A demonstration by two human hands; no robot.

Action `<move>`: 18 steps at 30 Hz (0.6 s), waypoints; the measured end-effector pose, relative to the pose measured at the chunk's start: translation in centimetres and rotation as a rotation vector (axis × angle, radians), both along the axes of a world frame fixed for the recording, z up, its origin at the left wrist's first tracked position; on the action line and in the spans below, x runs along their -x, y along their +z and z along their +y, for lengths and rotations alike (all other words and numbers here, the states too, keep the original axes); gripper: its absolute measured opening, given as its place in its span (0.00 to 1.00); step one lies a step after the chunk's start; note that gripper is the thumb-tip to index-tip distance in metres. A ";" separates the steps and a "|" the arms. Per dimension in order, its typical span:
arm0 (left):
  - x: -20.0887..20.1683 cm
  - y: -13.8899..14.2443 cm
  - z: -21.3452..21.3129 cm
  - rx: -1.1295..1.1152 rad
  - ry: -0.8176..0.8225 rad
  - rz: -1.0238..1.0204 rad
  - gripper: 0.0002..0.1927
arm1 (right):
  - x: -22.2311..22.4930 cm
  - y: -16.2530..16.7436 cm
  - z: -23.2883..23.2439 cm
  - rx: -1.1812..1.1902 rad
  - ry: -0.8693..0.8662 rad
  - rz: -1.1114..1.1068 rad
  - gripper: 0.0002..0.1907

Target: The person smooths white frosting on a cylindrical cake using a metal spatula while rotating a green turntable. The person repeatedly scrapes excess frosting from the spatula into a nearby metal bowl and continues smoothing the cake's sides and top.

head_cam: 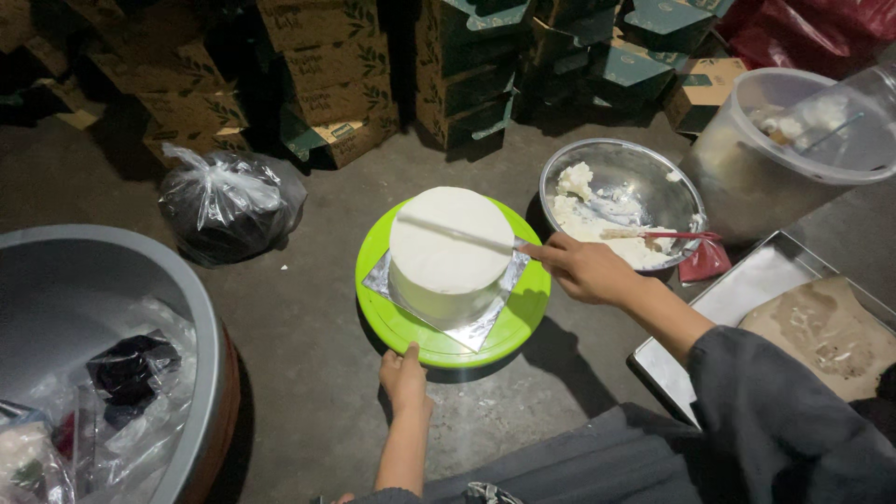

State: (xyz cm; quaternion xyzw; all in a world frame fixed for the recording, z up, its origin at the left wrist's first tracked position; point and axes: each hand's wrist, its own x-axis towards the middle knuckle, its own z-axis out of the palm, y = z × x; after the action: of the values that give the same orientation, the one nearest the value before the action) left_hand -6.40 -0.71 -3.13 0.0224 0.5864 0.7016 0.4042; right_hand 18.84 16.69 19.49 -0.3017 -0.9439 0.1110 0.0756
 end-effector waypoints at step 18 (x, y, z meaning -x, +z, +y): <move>-0.5 -0.3 0.0 0.118 -0.135 -0.083 0.11 | -2.1 -3.8 -0.5 0.017 -0.332 0.288 0.25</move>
State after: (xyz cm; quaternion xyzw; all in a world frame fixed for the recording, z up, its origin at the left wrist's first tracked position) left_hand -5.92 -0.73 -3.46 0.0091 0.6065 0.6374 0.4752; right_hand 20.92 16.18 15.71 -0.4346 -0.8598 0.1469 0.2244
